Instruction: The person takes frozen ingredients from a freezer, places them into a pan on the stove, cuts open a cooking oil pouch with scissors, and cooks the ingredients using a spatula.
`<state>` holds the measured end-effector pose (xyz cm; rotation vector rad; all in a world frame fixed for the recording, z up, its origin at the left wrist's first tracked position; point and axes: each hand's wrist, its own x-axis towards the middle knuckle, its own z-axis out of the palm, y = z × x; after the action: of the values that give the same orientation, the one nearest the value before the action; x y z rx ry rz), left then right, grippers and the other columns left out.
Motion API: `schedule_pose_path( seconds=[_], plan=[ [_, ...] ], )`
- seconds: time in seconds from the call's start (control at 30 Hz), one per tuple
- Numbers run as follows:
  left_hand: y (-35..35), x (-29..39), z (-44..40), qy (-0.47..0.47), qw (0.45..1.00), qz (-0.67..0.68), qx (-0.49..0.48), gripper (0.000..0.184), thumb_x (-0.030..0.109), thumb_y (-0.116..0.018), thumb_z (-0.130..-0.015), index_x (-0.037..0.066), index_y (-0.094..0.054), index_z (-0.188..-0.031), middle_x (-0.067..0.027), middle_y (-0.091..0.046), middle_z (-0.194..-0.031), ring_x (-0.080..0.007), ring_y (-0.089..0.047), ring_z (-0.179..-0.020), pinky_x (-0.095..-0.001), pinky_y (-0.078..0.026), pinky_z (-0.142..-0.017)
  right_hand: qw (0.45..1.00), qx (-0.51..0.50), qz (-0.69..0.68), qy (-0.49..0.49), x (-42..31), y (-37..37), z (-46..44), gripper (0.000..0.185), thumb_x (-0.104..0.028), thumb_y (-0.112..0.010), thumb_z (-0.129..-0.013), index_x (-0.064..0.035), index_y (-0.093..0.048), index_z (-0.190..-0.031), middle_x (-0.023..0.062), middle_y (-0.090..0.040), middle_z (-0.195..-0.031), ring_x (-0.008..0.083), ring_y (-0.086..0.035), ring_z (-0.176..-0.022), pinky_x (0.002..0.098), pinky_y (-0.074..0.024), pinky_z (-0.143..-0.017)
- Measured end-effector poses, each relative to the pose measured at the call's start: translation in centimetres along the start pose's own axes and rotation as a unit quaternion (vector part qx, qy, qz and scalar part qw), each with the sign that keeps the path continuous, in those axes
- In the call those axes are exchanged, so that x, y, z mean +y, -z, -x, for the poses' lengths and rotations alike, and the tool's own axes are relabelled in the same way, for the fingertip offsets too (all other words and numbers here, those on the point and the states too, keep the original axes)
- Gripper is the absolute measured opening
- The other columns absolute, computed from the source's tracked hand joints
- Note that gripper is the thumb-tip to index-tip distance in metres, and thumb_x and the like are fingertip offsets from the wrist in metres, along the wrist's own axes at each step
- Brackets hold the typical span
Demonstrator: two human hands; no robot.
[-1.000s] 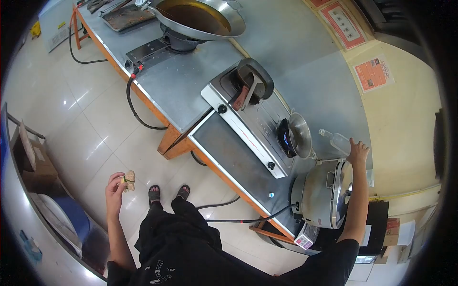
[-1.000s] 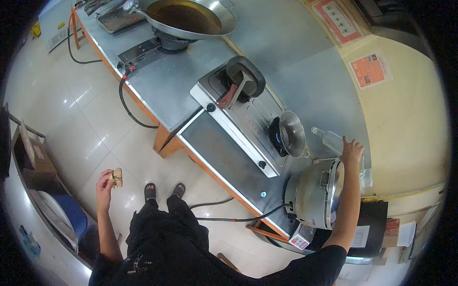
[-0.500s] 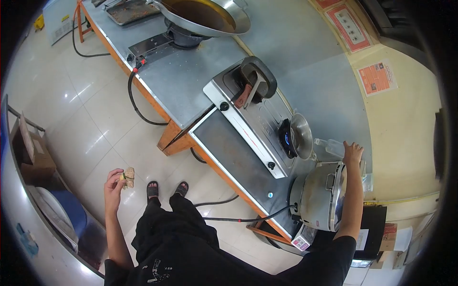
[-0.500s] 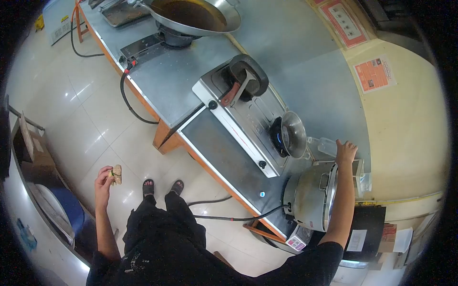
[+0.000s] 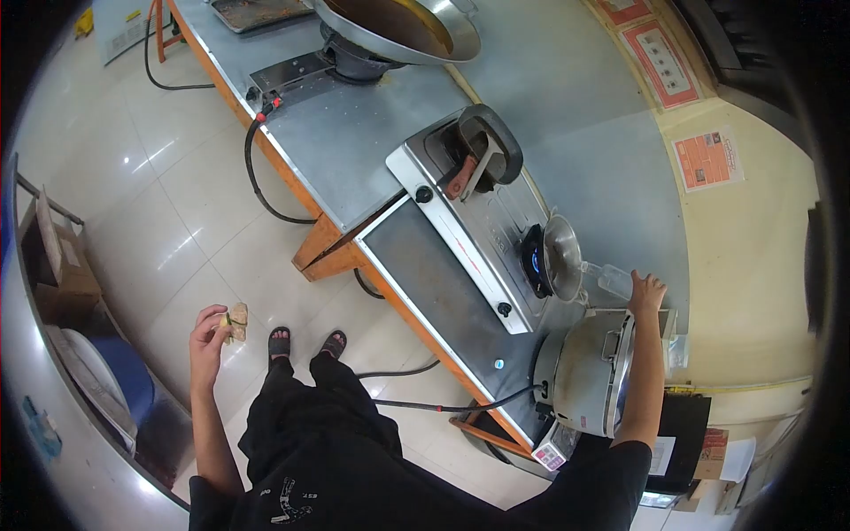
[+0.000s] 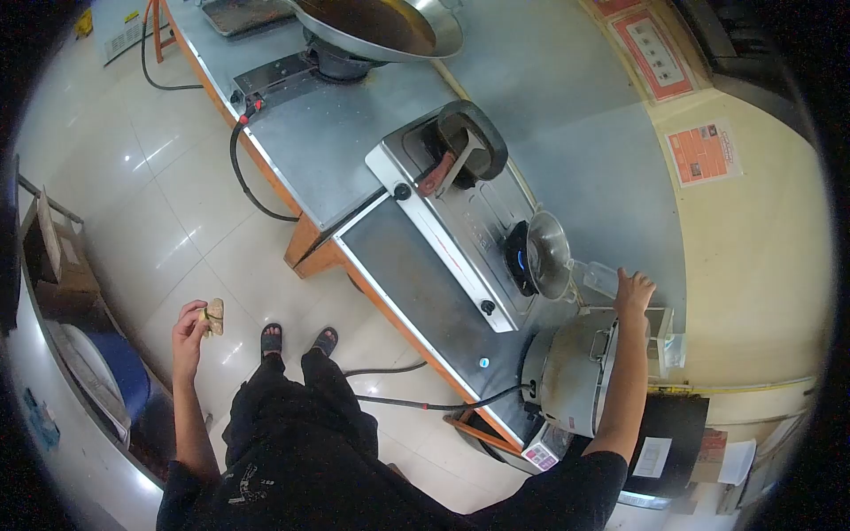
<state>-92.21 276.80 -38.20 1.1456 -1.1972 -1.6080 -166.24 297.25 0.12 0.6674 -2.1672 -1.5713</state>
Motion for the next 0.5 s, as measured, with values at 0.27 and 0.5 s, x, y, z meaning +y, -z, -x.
schedule_pose_path(
  seconds=[0.27,0.5],
  plan=[
    [0.3,-0.5,0.2,-0.009,1.0,-0.001,0.0,0.016,0.001,-0.062,-0.086,0.003,-0.069,-0.1,-0.0047,-0.053,-0.122,-0.013,-0.055,-0.102,-0.0267,-0.045,-0.082,1.0,0.003,-0.003,-0.006,0.2,-1.7,-0.5,0.07,-0.019,-0.078,-0.071,-0.0265,-0.043,-0.131,0.0104,-0.057,-0.119,0.032,-0.057,-0.115,0.0459,-0.0453,-0.091],
    [0.4,-0.3,0.5,-0.004,1.0,-0.006,-0.001,0.017,0.002,-0.062,-0.086,0.002,-0.07,-0.101,-0.0044,-0.053,-0.122,-0.0129,-0.055,-0.102,-0.0268,-0.045,-0.082,1.0,-0.002,-0.018,-0.014,0.0,-0.7,0.5,0.068,-0.019,-0.079,-0.07,-0.0269,-0.046,-0.129,0.0101,-0.058,-0.117,0.0321,-0.058,-0.112,0.0466,-0.0462,-0.09]
  ],
)
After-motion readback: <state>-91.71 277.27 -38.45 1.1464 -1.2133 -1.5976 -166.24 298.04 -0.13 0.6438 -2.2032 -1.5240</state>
